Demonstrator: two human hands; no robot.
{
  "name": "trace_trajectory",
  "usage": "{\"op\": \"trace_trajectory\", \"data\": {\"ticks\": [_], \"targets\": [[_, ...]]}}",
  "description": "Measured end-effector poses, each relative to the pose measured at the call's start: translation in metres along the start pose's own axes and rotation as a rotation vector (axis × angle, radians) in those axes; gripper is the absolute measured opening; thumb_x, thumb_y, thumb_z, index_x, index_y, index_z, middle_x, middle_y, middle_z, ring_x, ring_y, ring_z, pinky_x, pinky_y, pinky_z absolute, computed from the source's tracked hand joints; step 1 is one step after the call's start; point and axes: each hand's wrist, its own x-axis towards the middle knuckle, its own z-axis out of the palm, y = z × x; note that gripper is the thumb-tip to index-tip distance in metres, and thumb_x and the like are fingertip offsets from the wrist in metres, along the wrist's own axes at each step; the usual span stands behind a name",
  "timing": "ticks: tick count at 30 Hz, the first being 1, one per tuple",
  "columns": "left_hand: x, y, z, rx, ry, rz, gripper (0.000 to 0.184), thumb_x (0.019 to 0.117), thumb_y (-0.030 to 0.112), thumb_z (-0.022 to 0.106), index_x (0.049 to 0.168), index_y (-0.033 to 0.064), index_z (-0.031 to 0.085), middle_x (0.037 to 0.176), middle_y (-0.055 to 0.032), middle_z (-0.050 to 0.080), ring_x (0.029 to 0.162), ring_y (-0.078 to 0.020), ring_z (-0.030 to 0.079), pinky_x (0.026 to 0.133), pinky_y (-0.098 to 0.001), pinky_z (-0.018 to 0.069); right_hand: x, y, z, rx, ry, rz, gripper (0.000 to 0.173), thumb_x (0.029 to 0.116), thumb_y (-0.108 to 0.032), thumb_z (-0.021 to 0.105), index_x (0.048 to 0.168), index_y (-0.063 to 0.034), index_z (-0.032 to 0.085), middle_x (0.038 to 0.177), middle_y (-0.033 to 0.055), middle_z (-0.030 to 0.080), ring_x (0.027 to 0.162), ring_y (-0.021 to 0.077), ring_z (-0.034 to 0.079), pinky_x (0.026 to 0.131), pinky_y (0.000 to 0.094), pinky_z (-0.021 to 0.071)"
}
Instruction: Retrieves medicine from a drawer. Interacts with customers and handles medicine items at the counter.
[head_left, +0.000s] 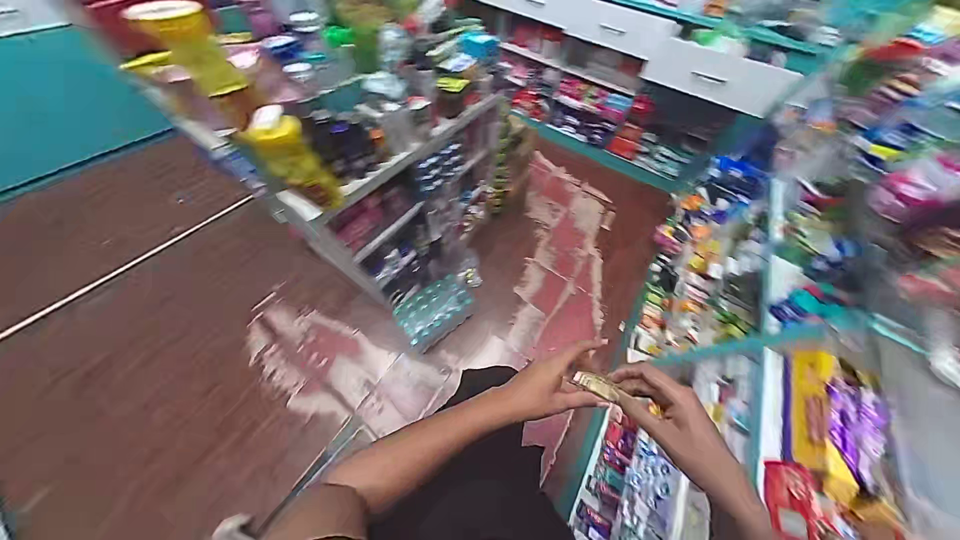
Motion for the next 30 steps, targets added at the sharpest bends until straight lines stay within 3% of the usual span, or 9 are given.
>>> {"op": "trace_trajectory", "data": {"ticks": [3, 5, 8, 10, 12, 14, 19, 25, 30], "targets": [[-0.094, -0.005, -0.095, -0.123, 0.078, -0.298, 0.031, 0.0938, 0.019, 0.073, 0.112, -0.0066, 0.068, 0.091, -0.0122, 0.072, 0.082, -0.0107, 0.068, 0.081, -0.0304, 0.0558, 0.058, -0.033, 0.099, 0.301, -0.117, 0.018, 0.031, 0.09, -0.007, 0.065, 0.12, -0.0014, 0.066, 0.094, 0.0001, 0.076, 0.08, 0.0059, 0.072, 0.075, 0.0234, 0.0603], [-0.156, -0.013, -0.154, -0.102, 0.14, -0.406, 0.03, 0.0982, 0.024, 0.068, 0.104, -0.0056, 0.069, 0.084, -0.0084, 0.07, 0.074, -0.007, 0.065, 0.074, -0.0273, 0.0548, 0.095, -0.055, 0.17, 0.365, -0.221, 0.04, 0.041, 0.0892, -0.007, 0.065, 0.13, 0.0008, 0.063, 0.095, 0.0054, 0.075, 0.08, 0.0125, 0.073, 0.074, 0.0297, 0.062], [-0.237, -0.016, -0.237, -0.01, 0.283, -0.507, 0.031, 0.1002, 0.024, 0.065, 0.11, -0.005, 0.068, 0.088, -0.0122, 0.071, 0.075, -0.0126, 0.066, 0.075, -0.0331, 0.0557, 0.145, -0.096, 0.282, 0.336, -0.569, 0.043, 0.046, 0.0858, -0.013, 0.077, 0.129, -0.0007, 0.066, 0.109, 0.0078, 0.075, 0.094, 0.0144, 0.074, 0.084, 0.0322, 0.0633], [-0.286, -0.021, -0.295, 0.027, 0.402, -0.554, 0.03, 0.0993, 0.021, 0.066, 0.113, -0.005, 0.068, 0.093, -0.015, 0.072, 0.081, -0.0165, 0.07, 0.08, -0.0369, 0.057, 0.183, -0.122, 0.366, 0.267, -0.661, -0.022, 0.024, 0.0847, -0.016, 0.079, 0.105, -0.0041, 0.075, 0.091, 0.0016, 0.075, 0.081, 0.0075, 0.071, 0.075, 0.027, 0.0603], [-0.338, -0.029, -0.358, 0.032, 0.505, -0.669, 0.031, 0.1, 0.018, 0.064, 0.119, -0.0058, 0.065, 0.096, -0.0163, 0.072, 0.079, -0.0183, 0.07, 0.077, -0.0376, 0.0592, 0.237, -0.145, 0.451, 0.244, -0.688, -0.041, 0.017, 0.0869, -0.012, 0.076, 0.099, -0.0009, 0.072, 0.086, 0.0035, 0.072, 0.075, 0.0088, 0.068, 0.074, 0.0293, 0.0589], [-0.393, -0.037, -0.414, 0.068, 0.645, -0.805, 0.032, 0.102, 0.021, 0.061, 0.124, -0.0021, 0.063, 0.082, -0.0096, 0.068, 0.062, -0.0135, 0.063, 0.063, -0.0327, 0.0556, 0.304, -0.16, 0.546, 0.265, -0.644, -0.005, 0.021, 0.0913, -0.013, 0.073, 0.104, 0.0031, 0.07, 0.088, 0.0085, 0.071, 0.076, 0.0126, 0.068, 0.075, 0.0328, 0.0592], [-0.507, -0.045, -0.519, 0.109, 0.998, -0.901, 0.028, 0.1032, 0.02, 0.058, 0.126, 0.0054, 0.065, 0.074, 0.0005, 0.067, 0.055, -0.006, 0.06, 0.054, -0.0242, 0.0523, 0.498, -0.209, 0.777, 0.042, -0.582, 0.03, 0.038, 0.1057, -0.026, 0.058, 0.117, 0.0087, 0.066, 0.104, 0.024, 0.069, 0.092, 0.0292, 0.069, 0.088, 0.045, 0.0568], [-0.579, -0.082, -0.628, 0.099, 1.323, -0.901, 0.023, 0.1027, 0.013, 0.057, 0.117, 0.0001, 0.068, 0.07, -0.0001, 0.068, 0.054, -0.0052, 0.062, 0.052, -0.0215, 0.0539, 0.683, -0.27, 0.905, -0.542, -0.548, -0.151, 0.04, 0.1022, -0.02, 0.057, 0.129, 0.0088, 0.062, 0.152, 0.0307, 0.044, 0.14, 0.0449, 0.045, 0.115, 0.0596, 0.037], [-0.595, -0.121, -0.757, 0.124, 1.408, -0.895, 0.022, 0.1032, 0.012, 0.055, 0.114, -0.0023, 0.068, 0.068, -0.0007, 0.067, 0.052, -0.0053, 0.061, 0.052, -0.022, 0.0541, 0.678, -0.302, 0.969, -0.737, -0.5, 0.05, 0.044, 0.0975, -0.019, 0.059, 0.132, 0.0089, 0.062, 0.151, 0.0405, 0.036, 0.146, 0.0542, 0.029, 0.118, 0.0688, 0.0191]]}}
